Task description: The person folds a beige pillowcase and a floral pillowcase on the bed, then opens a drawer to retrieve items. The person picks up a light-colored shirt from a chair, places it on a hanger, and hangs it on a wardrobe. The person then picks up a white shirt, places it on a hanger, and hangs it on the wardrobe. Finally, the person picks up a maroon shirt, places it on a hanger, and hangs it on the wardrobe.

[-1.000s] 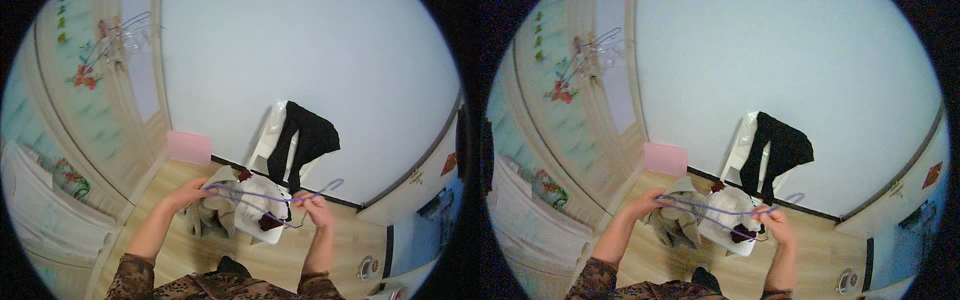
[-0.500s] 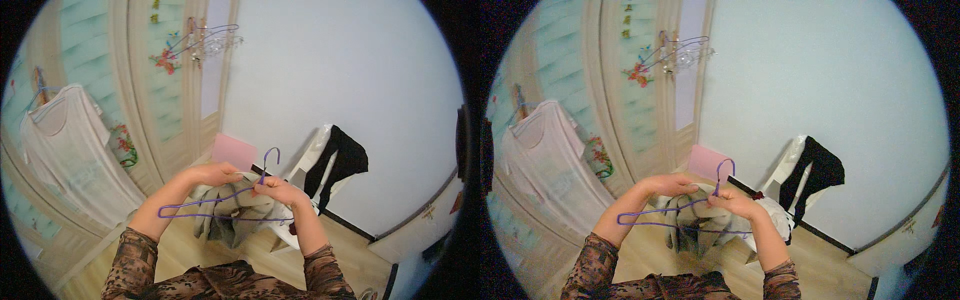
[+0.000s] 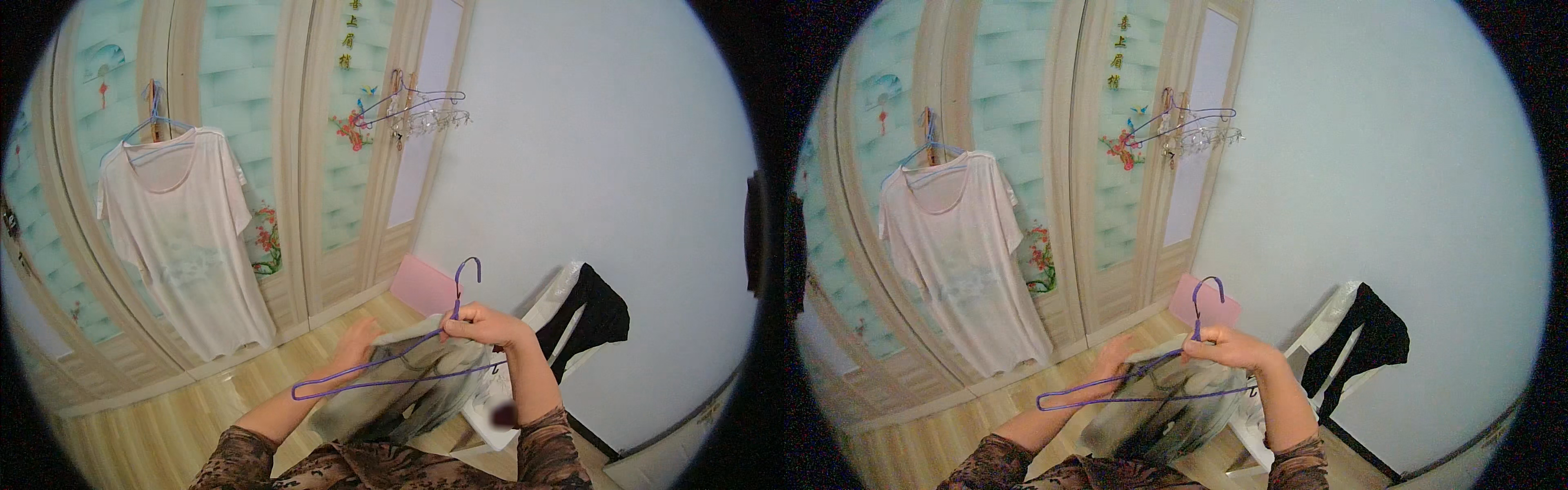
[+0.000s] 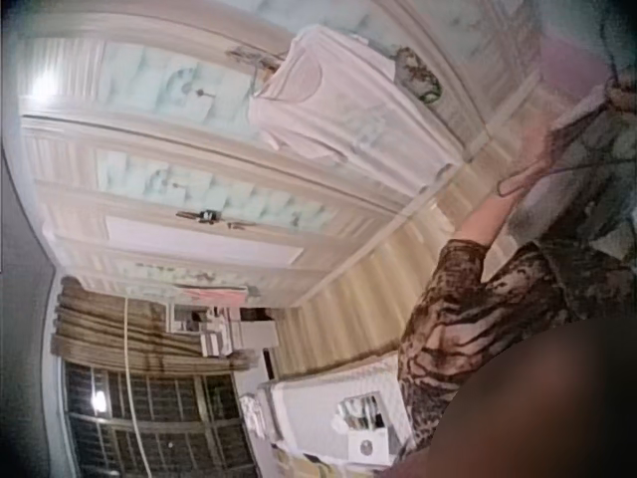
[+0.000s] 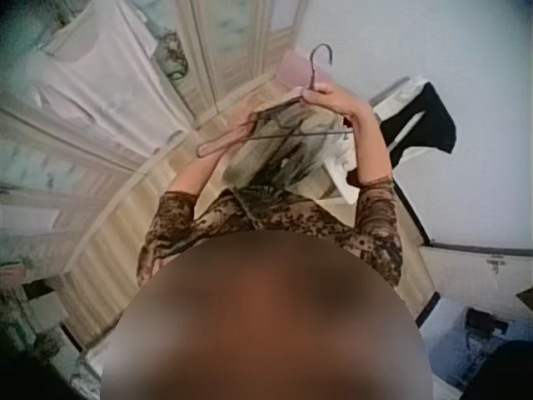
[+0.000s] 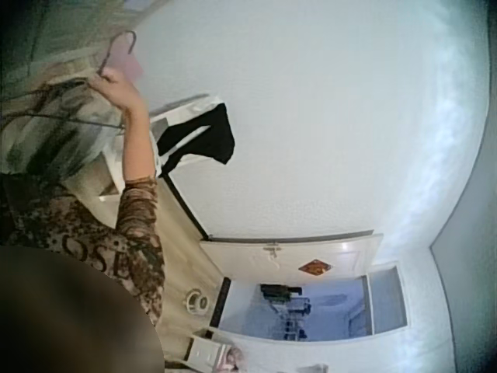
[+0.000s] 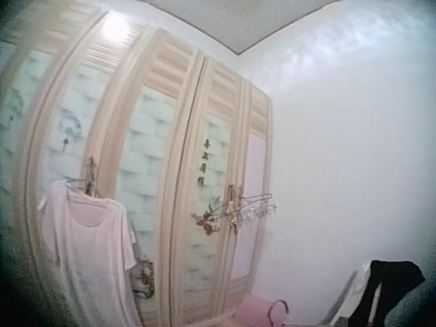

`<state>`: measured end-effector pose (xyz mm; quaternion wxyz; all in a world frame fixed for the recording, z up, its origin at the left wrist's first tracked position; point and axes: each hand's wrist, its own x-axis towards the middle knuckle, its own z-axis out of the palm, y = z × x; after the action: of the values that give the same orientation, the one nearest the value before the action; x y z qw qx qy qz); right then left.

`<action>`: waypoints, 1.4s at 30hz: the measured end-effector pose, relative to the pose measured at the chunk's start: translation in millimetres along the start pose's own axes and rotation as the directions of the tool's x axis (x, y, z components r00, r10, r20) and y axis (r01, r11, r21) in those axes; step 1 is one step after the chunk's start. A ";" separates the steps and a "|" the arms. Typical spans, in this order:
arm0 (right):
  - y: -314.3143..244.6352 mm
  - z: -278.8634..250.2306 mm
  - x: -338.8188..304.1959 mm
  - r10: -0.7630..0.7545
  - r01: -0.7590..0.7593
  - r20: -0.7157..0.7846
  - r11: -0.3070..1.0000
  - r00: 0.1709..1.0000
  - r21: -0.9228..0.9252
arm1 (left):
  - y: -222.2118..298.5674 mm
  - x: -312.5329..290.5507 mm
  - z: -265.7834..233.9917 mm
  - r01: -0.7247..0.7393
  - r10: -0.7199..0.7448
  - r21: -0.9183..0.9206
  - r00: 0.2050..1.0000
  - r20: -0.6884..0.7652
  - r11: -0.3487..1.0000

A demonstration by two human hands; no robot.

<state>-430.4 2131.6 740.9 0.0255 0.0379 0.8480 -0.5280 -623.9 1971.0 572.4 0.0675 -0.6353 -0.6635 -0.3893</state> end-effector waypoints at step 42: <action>26.4 -5.6 13.5 -0.453 0.027 -0.384 0.673 0.804 -0.739 | 91.6 48.1 -127.2 0.498 -0.136 -0.406 0.743 0.655 0.766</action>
<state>-441.5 2148.8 718.7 -0.2743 0.0548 0.9512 -0.1304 -602.2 1922.3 727.4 -0.4008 -0.5855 -0.6096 -0.3535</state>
